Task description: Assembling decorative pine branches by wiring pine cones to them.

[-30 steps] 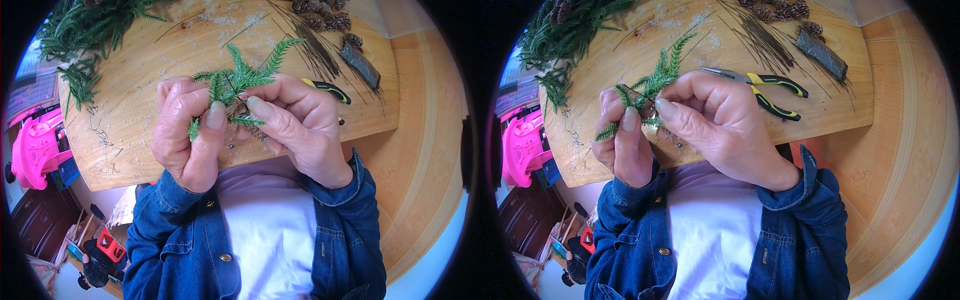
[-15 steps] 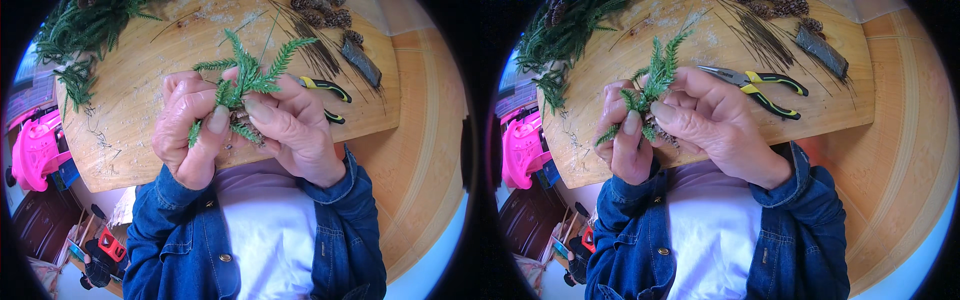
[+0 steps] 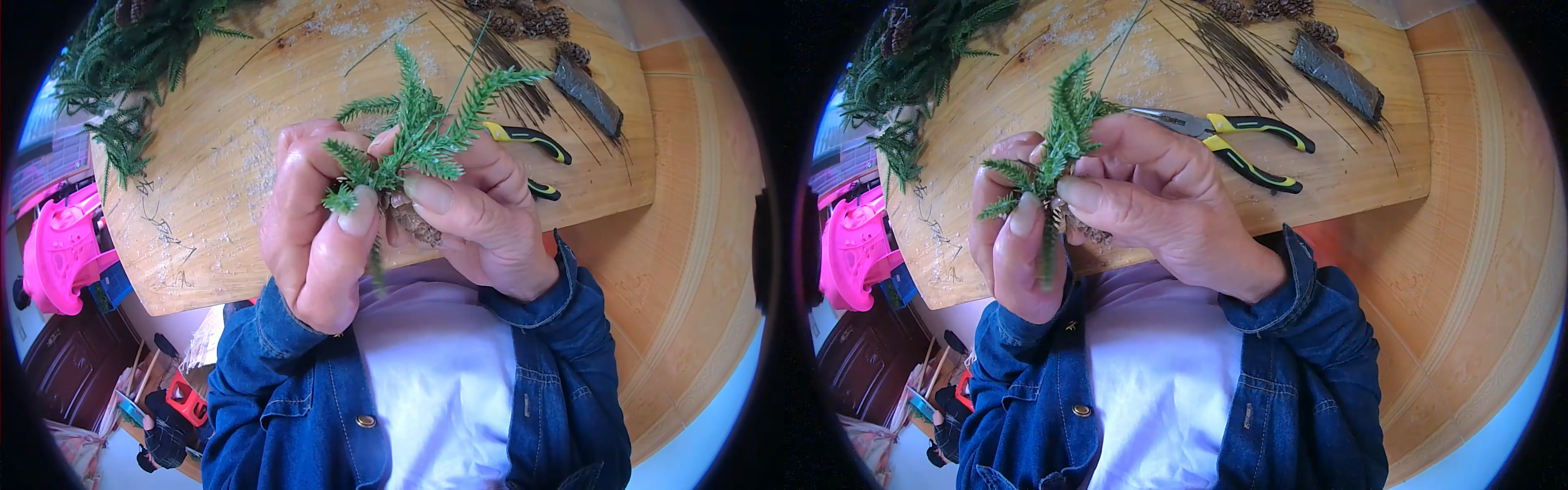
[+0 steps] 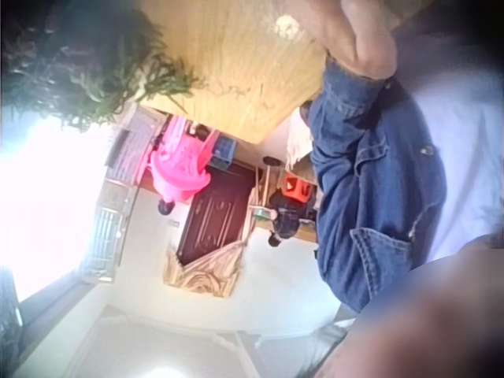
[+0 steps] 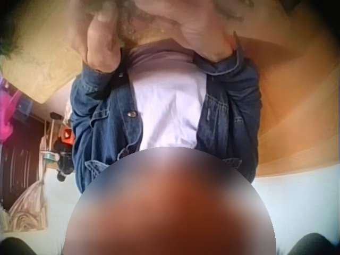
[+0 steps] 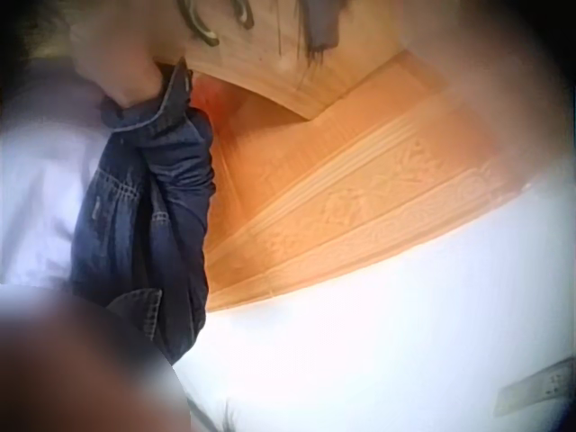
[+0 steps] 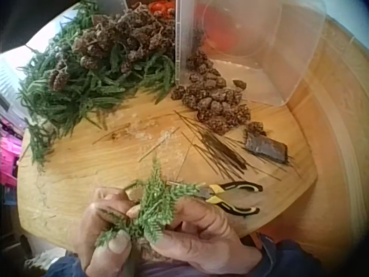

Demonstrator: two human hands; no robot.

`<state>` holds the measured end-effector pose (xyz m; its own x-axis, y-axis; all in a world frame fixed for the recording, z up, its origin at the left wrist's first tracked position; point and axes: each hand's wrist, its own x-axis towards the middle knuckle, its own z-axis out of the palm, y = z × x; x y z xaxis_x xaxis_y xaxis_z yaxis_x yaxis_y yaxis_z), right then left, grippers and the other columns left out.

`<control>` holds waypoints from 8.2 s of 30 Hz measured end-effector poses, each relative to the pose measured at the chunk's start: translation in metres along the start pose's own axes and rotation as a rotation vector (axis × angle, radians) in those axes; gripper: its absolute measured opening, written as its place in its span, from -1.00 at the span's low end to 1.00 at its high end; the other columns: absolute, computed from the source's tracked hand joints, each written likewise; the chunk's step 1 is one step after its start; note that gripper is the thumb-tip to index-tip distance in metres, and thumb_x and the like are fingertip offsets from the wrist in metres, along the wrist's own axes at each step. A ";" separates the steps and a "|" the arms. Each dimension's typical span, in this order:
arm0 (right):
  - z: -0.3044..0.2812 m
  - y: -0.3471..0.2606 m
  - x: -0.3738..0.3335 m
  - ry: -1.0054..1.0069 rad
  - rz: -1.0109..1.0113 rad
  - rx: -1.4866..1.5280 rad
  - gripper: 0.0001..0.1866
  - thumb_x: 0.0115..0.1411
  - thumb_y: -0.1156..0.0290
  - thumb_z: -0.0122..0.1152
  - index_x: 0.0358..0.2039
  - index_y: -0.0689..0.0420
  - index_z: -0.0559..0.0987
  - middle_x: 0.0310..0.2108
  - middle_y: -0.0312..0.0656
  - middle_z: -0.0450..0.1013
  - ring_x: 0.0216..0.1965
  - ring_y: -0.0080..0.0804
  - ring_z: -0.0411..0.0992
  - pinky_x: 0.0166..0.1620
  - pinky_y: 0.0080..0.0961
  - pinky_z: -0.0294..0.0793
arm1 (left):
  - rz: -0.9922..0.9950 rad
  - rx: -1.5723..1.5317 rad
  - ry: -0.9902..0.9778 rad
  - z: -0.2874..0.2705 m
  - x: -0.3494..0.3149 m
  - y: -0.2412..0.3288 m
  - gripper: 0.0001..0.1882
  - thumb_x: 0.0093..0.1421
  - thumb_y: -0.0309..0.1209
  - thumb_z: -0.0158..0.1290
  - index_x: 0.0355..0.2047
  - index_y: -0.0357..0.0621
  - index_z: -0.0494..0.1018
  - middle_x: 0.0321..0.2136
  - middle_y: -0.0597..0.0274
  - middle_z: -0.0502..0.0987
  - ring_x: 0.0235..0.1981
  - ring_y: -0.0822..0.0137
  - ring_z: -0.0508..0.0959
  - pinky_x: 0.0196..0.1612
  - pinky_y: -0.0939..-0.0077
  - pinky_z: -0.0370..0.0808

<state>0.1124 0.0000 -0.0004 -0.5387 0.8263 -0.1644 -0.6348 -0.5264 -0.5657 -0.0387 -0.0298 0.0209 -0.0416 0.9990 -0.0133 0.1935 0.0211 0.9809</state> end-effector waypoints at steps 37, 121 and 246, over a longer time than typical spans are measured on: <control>-0.009 0.002 -0.003 0.001 -0.112 -0.266 -0.67 0.24 0.55 0.07 0.02 0.16 0.36 -0.28 -0.32 0.43 -0.45 -0.78 0.26 -0.44 -0.81 0.19 | 0.479 0.592 0.006 0.002 0.014 0.001 -0.88 0.07 -0.54 0.04 -0.38 -0.35 0.42 -0.39 0.02 0.41 -0.30 0.16 0.37 -0.14 0.37 0.29; 0.023 -0.069 0.031 -0.403 0.095 -0.911 -0.84 0.22 0.48 0.15 -0.23 0.29 0.49 -0.38 -0.33 0.45 -0.33 -0.72 0.38 -0.26 -0.75 0.37 | 0.229 -0.233 -0.144 -0.024 0.006 -0.007 -0.89 0.06 -0.54 0.03 -0.40 -0.33 0.47 -0.50 0.23 0.39 -0.35 0.33 0.29 -0.20 0.46 0.21; -0.002 -0.049 0.032 -0.296 0.101 -1.011 -0.93 0.16 0.55 0.14 -0.38 0.23 0.44 -0.51 -0.38 0.32 -0.47 -0.67 0.27 -0.42 -0.72 0.25 | 0.015 -0.221 -0.078 -0.006 0.002 -0.022 -0.89 0.14 -0.55 0.08 -0.32 -0.32 0.48 -0.42 0.21 0.43 -0.29 0.31 0.35 -0.15 0.47 0.29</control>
<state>0.1271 0.0524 0.0208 -0.7636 0.6341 -0.1219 0.1037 -0.0660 -0.9924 -0.0493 -0.0280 0.0007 0.0370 0.9993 -0.0048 -0.0261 0.0058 0.9996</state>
